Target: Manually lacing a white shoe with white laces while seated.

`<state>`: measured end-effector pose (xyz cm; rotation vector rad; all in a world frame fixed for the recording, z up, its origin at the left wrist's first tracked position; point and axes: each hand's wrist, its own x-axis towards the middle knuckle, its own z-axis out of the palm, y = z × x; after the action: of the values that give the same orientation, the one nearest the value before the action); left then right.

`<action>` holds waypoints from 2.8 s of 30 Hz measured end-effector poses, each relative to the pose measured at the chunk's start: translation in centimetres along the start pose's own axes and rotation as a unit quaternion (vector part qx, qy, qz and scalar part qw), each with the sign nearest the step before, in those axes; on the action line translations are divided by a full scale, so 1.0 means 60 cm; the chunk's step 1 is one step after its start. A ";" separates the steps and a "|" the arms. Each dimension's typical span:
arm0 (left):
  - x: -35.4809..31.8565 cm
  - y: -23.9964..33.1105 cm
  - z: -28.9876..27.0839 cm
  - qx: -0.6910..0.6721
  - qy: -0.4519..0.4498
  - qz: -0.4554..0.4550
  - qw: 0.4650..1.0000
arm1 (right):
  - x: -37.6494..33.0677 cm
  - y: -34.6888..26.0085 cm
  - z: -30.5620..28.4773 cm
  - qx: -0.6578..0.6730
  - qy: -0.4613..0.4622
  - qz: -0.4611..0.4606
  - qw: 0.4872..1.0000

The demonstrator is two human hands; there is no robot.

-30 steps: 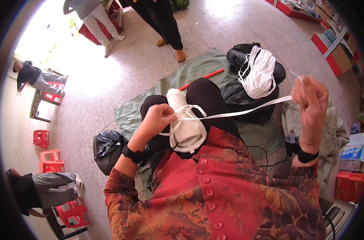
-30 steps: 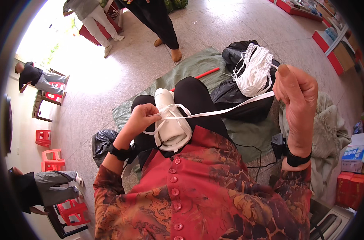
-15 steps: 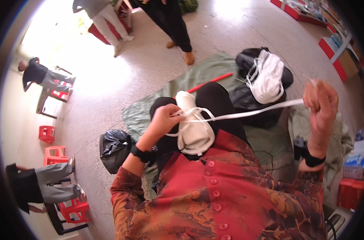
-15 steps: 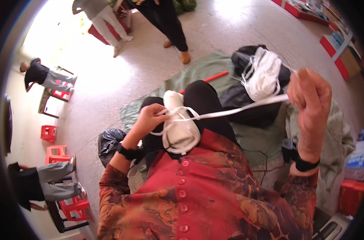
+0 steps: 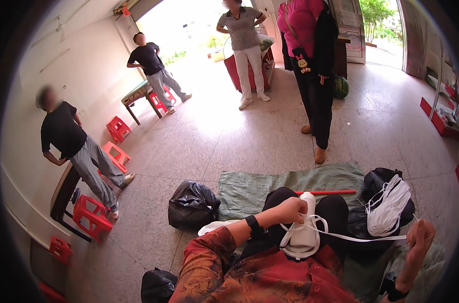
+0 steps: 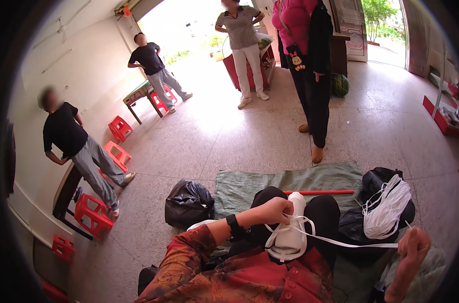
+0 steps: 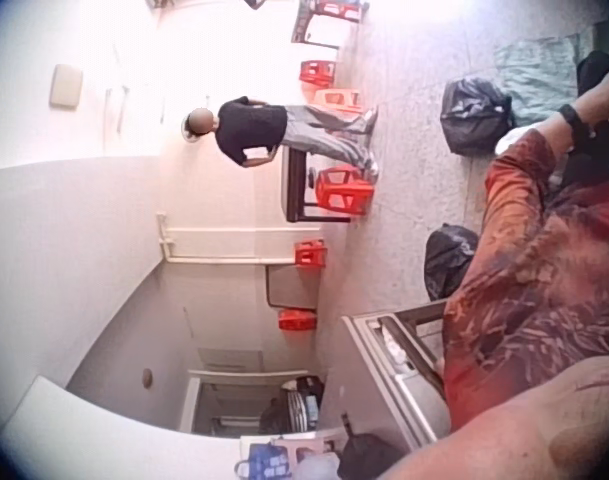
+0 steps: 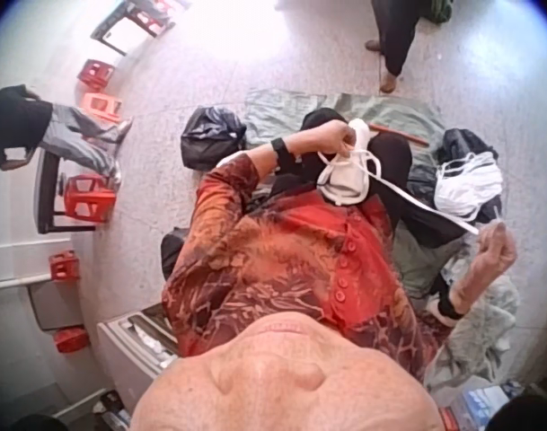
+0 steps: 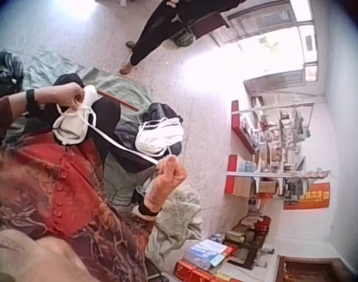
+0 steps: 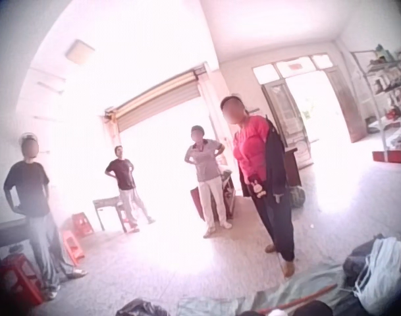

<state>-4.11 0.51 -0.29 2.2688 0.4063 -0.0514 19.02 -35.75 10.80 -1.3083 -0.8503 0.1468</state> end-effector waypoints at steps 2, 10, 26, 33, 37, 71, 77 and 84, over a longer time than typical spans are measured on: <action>0.006 0.003 0.000 0.025 0.005 0.007 1.000 | 0.005 0.005 0.002 0.014 -0.006 0.003 1.000; 0.018 -0.009 -0.004 0.091 -0.006 0.086 0.992 | 0.008 0.008 0.013 0.004 0.011 0.001 1.000; 0.001 -0.009 0.016 0.135 0.073 0.112 0.982 | -0.005 -0.015 0.007 -0.006 0.011 0.008 1.000; -0.018 -0.005 -0.018 -0.093 0.020 -0.087 0.992 | 0.020 -0.043 -0.021 0.041 0.045 -0.023 0.998; -0.028 -0.003 0.008 -0.097 0.050 -0.069 0.992 | 0.014 -0.052 -0.013 0.004 0.032 -0.027 0.999; -0.080 -0.006 0.039 0.125 0.161 0.184 0.962 | 0.018 -0.060 -0.188 -0.015 0.146 -0.059 0.987; -0.036 -0.007 0.012 -0.039 0.185 0.043 0.981 | -0.009 -0.017 0.068 -0.228 -0.124 0.052 0.964; 0.026 0.002 0.041 -0.039 0.070 0.047 0.996 | -0.099 0.140 0.326 -0.258 -0.434 -0.082 0.859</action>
<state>-2.35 -0.92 -2.13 2.2178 0.3665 0.1702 5.77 -21.15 0.87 -1.6732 -1.8662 0.4128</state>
